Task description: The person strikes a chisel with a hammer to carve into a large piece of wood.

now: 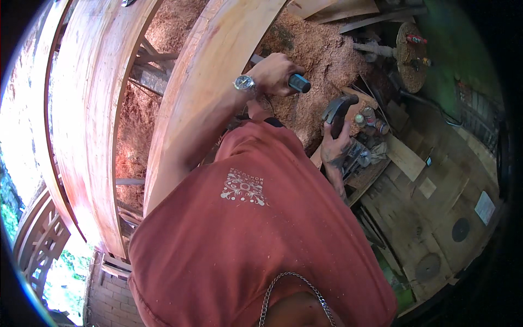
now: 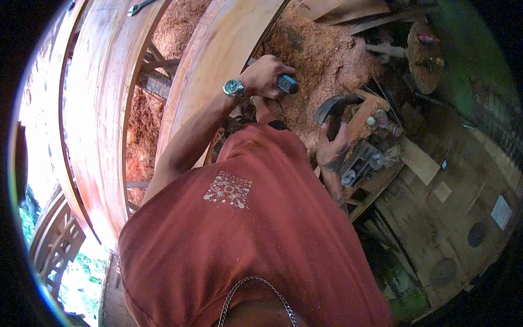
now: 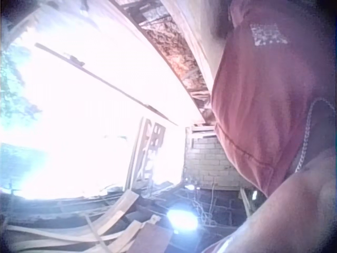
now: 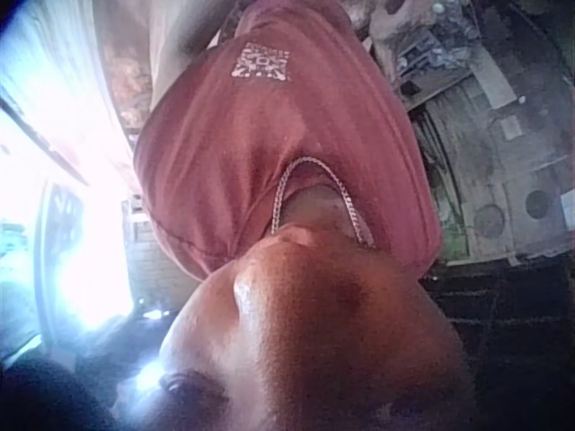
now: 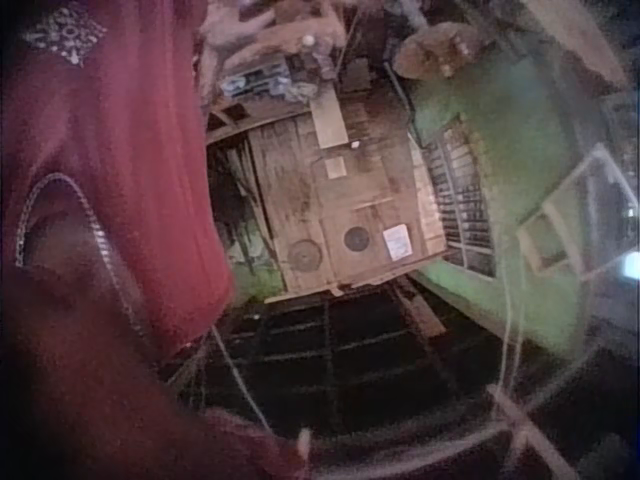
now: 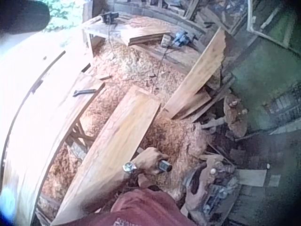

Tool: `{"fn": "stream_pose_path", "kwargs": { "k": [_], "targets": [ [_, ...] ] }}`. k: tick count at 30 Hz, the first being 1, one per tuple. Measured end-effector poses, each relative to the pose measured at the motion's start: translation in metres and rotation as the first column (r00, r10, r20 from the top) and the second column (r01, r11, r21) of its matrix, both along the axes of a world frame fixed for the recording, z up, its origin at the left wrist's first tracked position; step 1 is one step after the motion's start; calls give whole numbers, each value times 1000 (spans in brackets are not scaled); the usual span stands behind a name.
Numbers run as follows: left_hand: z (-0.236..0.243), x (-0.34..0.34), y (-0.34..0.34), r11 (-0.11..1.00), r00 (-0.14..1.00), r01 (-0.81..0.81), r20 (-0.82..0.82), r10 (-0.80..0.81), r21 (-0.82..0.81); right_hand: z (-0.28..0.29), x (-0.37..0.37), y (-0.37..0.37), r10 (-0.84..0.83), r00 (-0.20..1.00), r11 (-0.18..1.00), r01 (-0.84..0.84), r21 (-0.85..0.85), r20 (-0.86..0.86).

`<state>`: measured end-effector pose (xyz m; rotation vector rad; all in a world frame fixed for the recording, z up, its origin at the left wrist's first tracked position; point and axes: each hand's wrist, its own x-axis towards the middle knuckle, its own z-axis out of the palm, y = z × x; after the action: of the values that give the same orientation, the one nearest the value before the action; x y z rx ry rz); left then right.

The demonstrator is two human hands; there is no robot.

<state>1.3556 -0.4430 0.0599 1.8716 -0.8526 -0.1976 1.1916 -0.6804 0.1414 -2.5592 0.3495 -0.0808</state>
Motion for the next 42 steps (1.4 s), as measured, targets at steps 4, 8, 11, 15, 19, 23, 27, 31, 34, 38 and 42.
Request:
{"fn": "stream_pose_path", "kwargs": {
  "k": [4,8,11,15,19,23,27,31,34,38,42],
  "targets": [
    [4,2,3,996,998,48,-43,-44,77,12,5,8,-28,987,999,33,27,-156],
    [9,4,4,1000,1000,13,-13,-13,9,10,8,7,13,991,999,-9,31,-135],
    [12,11,4,995,997,61,-60,-56,85,6,11,6,22,997,1000,-21,18,-70],
    [8,19,12,999,999,-31,-31,30,-44,33,25,24,-2,999,985,7,172,-35],
    [12,22,20,992,997,-59,-46,54,-111,73,51,43,86,963,994,-102,49,256],
    [9,18,15,996,996,-5,-93,-4,-93,95,71,89,-190,753,833,-216,509,630],
    [-1,-1,10,997,999,-26,41,29,-74,59,55,82,-17,784,937,-204,284,620],
    [1,-2,13,999,999,6,-49,-4,51,54,42,85,41,939,982,-101,158,342],
    [11,6,10,999,999,-52,-4,52,-15,42,35,67,7,950,989,-52,137,313],
    [25,19,15,999,989,-47,-143,45,-11,65,53,57,-58,976,966,2,258,212],
    [16,16,8,1000,996,-24,-85,25,7,88,66,55,-43,936,960,-58,273,351]
  ]
}}
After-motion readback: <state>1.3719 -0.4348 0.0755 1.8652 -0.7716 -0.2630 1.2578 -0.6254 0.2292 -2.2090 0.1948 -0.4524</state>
